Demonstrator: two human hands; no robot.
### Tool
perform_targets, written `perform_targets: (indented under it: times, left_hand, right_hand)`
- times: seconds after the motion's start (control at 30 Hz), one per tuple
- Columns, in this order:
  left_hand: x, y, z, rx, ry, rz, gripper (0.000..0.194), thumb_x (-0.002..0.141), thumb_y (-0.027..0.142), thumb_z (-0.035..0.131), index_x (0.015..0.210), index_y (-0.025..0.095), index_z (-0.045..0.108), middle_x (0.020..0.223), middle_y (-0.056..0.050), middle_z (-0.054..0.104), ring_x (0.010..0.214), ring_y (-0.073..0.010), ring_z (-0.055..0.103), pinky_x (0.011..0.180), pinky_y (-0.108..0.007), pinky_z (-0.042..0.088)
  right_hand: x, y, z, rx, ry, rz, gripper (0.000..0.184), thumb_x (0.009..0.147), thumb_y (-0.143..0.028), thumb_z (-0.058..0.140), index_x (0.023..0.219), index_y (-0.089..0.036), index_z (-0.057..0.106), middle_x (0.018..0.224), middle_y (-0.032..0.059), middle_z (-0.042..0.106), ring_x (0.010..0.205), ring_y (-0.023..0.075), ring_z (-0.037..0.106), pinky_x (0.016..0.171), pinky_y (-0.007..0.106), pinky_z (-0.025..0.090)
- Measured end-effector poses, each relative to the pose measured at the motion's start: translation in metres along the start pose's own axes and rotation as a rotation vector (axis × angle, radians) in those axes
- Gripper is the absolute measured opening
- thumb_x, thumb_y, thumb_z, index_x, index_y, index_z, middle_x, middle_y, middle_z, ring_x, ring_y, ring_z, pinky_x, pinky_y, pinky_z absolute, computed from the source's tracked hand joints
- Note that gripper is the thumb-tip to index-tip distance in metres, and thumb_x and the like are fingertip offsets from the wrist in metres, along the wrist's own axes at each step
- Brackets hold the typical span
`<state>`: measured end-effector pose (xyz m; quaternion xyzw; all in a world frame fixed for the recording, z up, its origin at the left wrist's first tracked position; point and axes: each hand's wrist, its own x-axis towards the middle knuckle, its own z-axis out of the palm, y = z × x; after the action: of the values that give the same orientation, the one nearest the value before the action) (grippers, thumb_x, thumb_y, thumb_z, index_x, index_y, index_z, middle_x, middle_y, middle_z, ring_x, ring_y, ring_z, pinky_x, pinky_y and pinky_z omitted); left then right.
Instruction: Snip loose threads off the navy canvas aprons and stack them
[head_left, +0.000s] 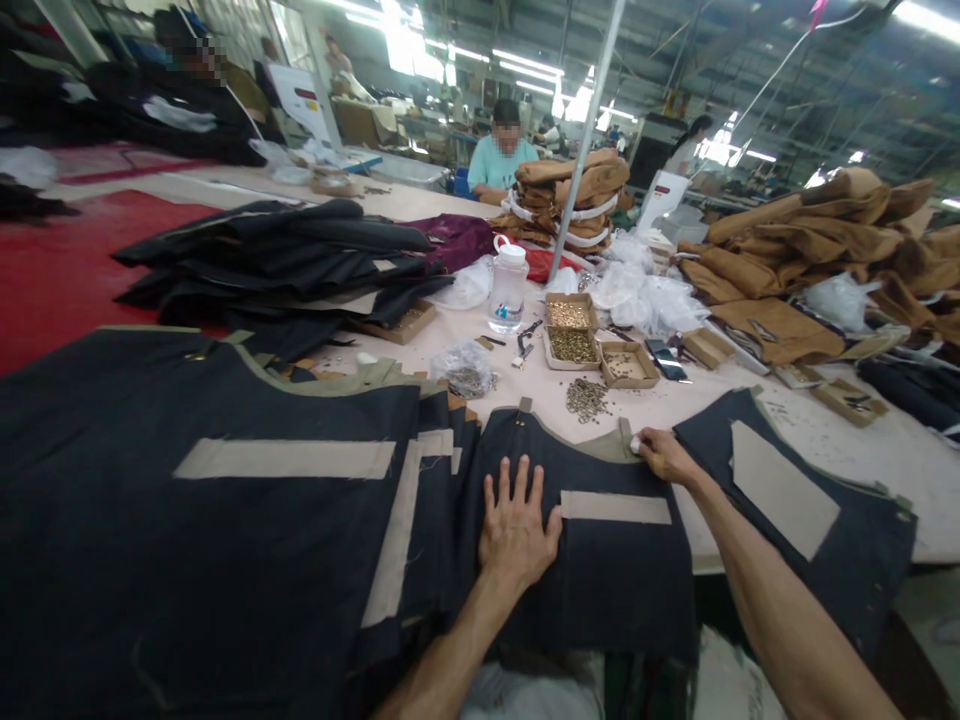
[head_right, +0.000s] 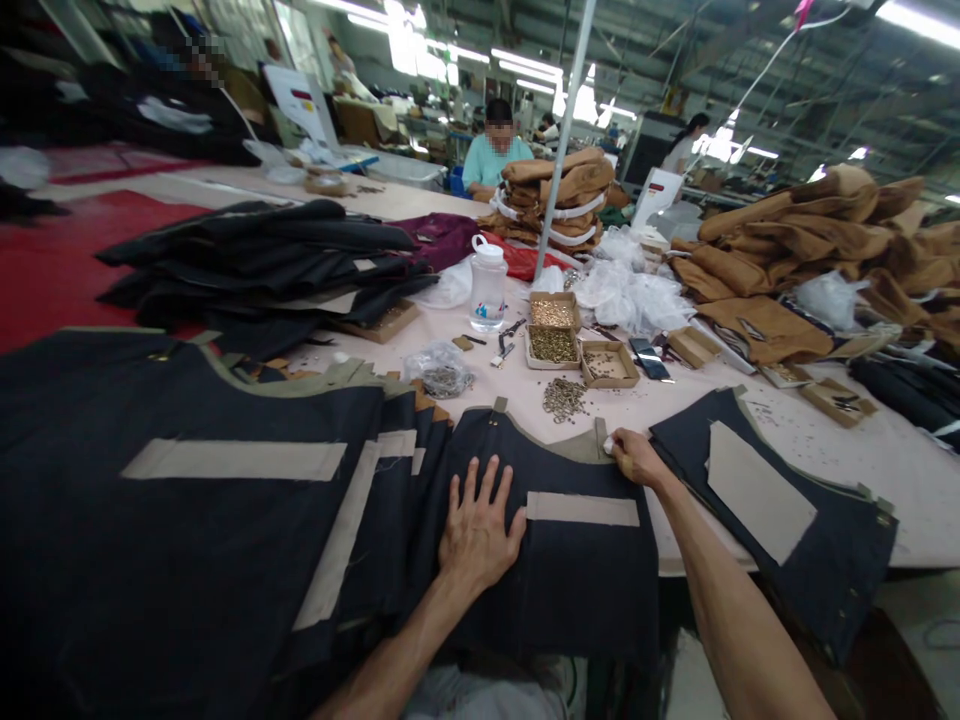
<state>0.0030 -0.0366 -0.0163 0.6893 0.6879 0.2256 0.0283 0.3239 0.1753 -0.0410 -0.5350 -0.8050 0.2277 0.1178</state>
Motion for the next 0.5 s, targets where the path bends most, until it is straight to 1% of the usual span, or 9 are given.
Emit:
perform_targets:
  times: [0.1, 0.2, 0.33, 0.5]
  left_hand:
    - [0.0, -0.001, 0.0, 0.03, -0.005, 0.006, 0.069, 0.097, 0.051, 0.055, 0.16, 0.024, 0.044, 0.172, -0.008, 0.029, 0.161, -0.0388, 0.015, 0.13, -0.061, 0.011]
    - [0.0, -0.002, 0.0, 0.062, -0.016, 0.009, 0.07, 0.097, 0.056, 0.052, 0.16, 0.026, 0.044, 0.172, -0.006, 0.03, 0.161, -0.0388, 0.016, 0.13, -0.061, 0.013]
    - [0.0, -0.002, 0.001, 0.092, -0.015, 0.013, 0.07, 0.098, 0.057, 0.051, 0.161, 0.027, 0.043, 0.172, -0.005, 0.029, 0.161, -0.038, 0.017, 0.13, -0.06, 0.013]
    - [0.001, -0.002, 0.002, 0.089, -0.016, 0.013, 0.07, 0.098, 0.059, 0.051, 0.16, 0.026, 0.044, 0.172, -0.004, 0.031, 0.161, -0.0378, 0.016, 0.13, -0.06, 0.013]
  right_hand:
    - [0.006, -0.003, 0.006, 0.05, 0.011, 0.066, 0.015, 0.085, -0.024, 0.056, 0.087, -0.016, 0.067, 0.079, 0.0068, 0.07, 0.075, 0.0194, 0.06, 0.072, 0.027, 0.04]
    - [0.012, -0.005, 0.004, 0.103, 0.014, 0.11, 0.011, 0.079, -0.024, 0.062, 0.082, -0.016, 0.068, 0.076, 0.0062, 0.07, 0.073, 0.0188, 0.06, 0.069, 0.026, 0.039]
    - [0.017, -0.002, -0.001, 0.198, -0.002, 0.157, 0.013, 0.074, -0.028, 0.066, 0.076, -0.016, 0.07, 0.068, 0.0045, 0.069, 0.066, 0.0182, 0.059, 0.062, 0.026, 0.04]
    - [0.024, 0.005, -0.011, 0.357, -0.058, 0.208, 0.018, 0.065, -0.031, 0.07, 0.073, -0.015, 0.071, 0.063, 0.0041, 0.067, 0.062, 0.0172, 0.057, 0.058, 0.026, 0.041]
